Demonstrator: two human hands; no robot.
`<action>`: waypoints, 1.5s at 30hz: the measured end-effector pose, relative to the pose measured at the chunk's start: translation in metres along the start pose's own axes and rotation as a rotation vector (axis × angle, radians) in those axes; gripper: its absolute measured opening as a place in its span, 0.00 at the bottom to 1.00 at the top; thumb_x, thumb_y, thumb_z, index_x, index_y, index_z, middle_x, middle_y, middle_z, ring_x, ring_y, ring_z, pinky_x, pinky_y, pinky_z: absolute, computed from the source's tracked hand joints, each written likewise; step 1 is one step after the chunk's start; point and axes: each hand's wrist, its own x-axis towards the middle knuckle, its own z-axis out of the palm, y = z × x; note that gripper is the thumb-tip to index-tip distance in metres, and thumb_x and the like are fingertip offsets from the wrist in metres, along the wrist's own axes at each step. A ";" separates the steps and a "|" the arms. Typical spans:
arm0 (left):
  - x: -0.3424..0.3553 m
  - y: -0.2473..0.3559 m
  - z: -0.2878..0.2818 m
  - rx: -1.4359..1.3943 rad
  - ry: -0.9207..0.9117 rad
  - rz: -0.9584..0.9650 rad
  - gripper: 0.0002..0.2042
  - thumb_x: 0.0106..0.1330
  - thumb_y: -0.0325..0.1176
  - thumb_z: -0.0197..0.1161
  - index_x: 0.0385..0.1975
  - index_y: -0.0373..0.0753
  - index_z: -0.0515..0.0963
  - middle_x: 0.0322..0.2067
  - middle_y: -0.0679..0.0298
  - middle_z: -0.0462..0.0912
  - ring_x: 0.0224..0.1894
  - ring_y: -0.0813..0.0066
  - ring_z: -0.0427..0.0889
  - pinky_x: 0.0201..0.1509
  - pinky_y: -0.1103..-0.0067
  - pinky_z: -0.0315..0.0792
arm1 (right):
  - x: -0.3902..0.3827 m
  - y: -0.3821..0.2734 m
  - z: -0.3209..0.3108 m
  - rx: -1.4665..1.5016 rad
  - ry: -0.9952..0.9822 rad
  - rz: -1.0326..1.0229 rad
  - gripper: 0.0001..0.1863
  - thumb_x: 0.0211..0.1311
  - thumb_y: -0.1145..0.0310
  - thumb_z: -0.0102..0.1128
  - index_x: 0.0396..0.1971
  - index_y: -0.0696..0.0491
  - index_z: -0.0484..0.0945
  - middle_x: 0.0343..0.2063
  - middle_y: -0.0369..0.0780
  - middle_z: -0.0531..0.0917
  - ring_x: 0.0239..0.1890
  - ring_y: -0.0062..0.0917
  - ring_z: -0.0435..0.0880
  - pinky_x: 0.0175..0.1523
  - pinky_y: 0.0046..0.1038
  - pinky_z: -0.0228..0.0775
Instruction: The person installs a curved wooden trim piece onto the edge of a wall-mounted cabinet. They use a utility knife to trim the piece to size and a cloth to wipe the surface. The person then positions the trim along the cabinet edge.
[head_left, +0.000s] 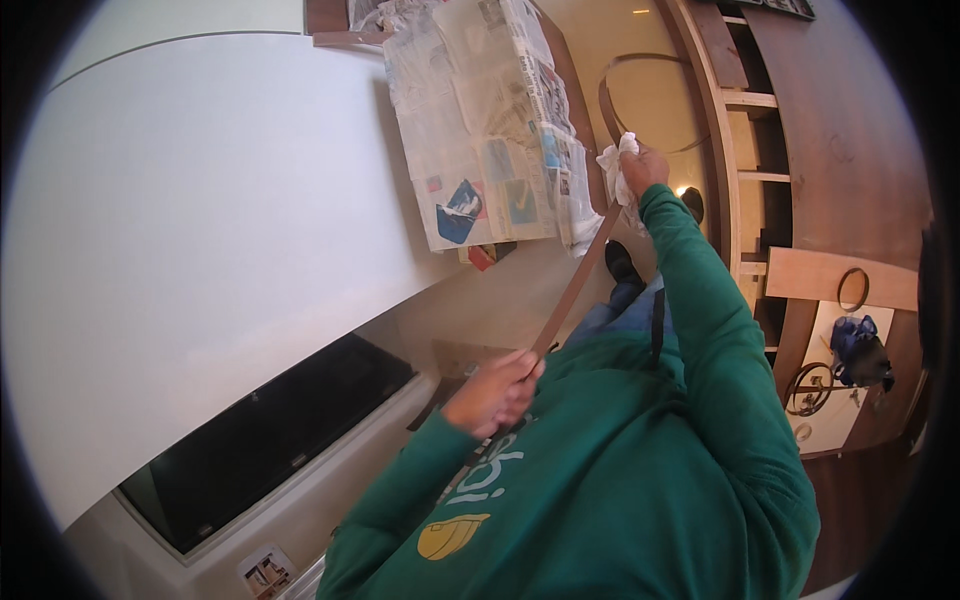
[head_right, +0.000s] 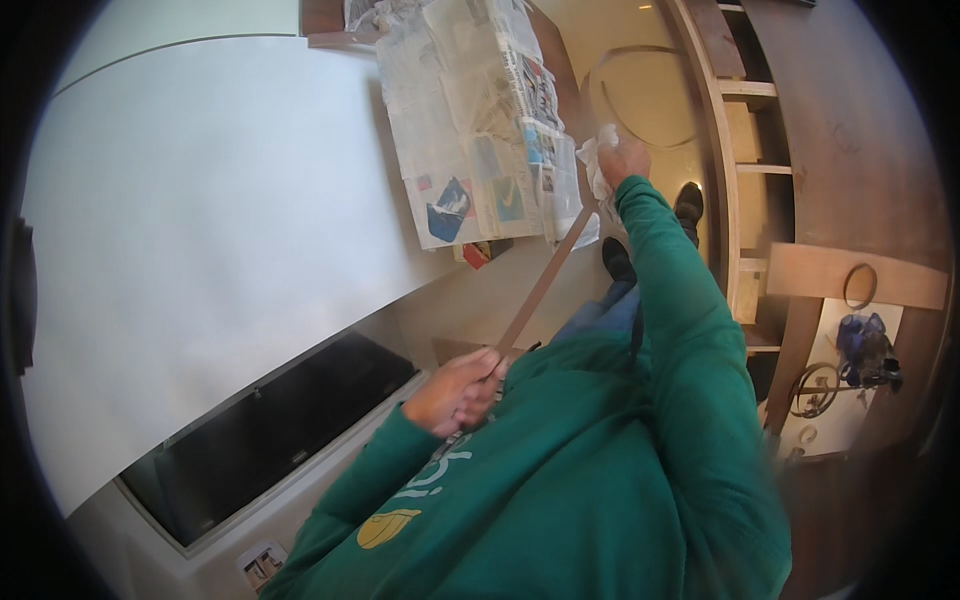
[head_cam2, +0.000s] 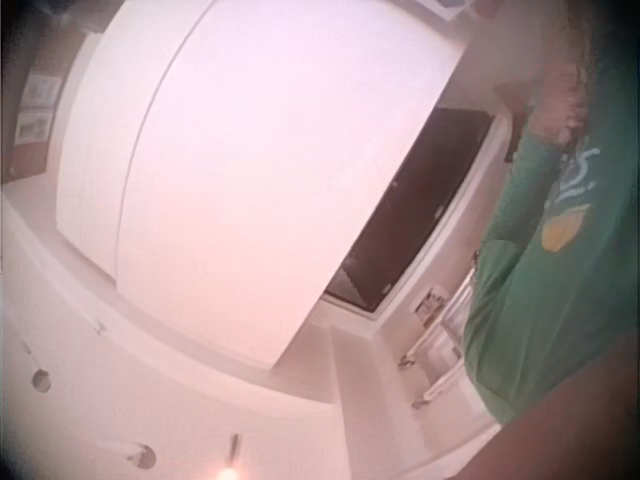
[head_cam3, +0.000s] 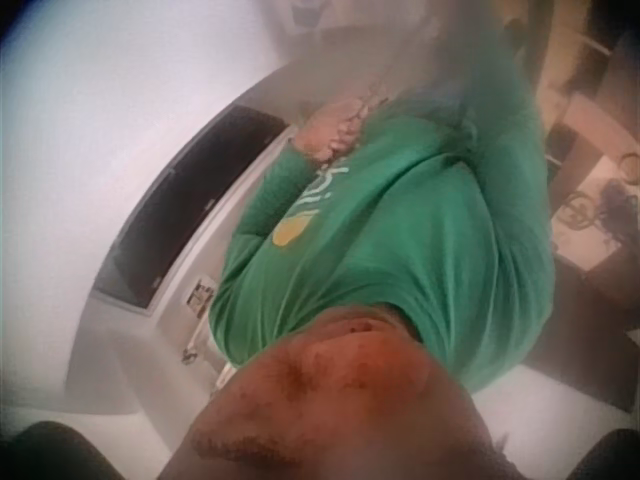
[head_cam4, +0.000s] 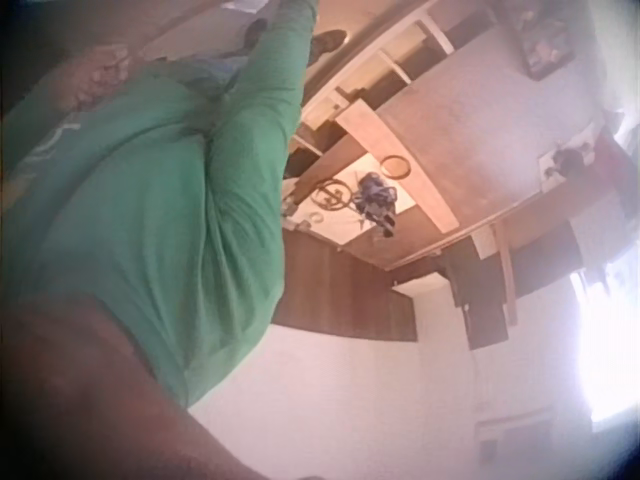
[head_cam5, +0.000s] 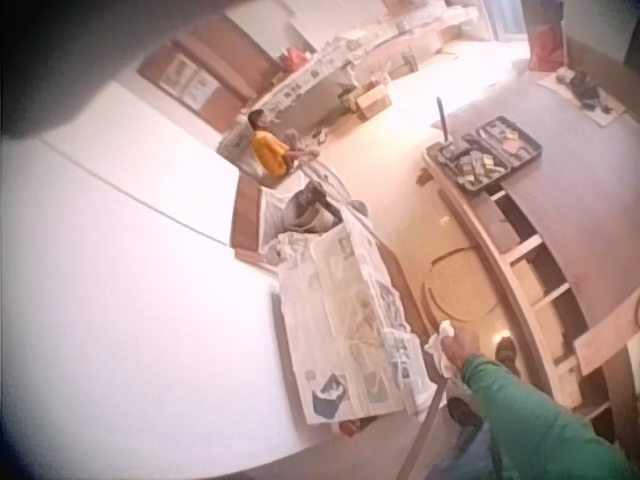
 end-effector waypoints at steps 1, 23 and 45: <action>-0.012 -0.004 -0.018 0.007 -0.034 -0.052 0.15 0.79 0.50 0.48 0.42 0.44 0.69 0.21 0.76 0.65 0.20 0.88 0.63 0.22 0.88 0.59 | 0.000 0.003 -0.001 0.026 0.018 0.042 0.20 0.54 0.55 0.61 0.30 0.60 0.84 0.27 0.56 0.84 0.34 0.51 0.85 0.39 0.41 0.75; 0.218 0.085 0.002 0.448 0.265 0.284 0.13 0.76 0.43 0.47 0.37 0.39 0.72 0.17 0.71 0.67 0.14 0.81 0.65 0.15 0.78 0.58 | -0.061 0.007 0.016 0.293 0.016 0.061 0.14 0.56 0.65 0.56 0.33 0.60 0.84 0.24 0.45 0.85 0.29 0.30 0.84 0.39 0.35 0.75; 0.098 0.033 -0.080 0.888 0.164 0.216 0.39 0.76 0.66 0.33 0.67 0.35 0.66 0.60 0.53 0.76 0.65 0.65 0.70 0.71 0.69 0.60 | -0.059 -0.023 -0.009 0.730 -0.119 0.392 0.11 0.52 0.69 0.57 0.28 0.61 0.82 0.25 0.41 0.83 0.28 0.27 0.80 0.36 0.34 0.72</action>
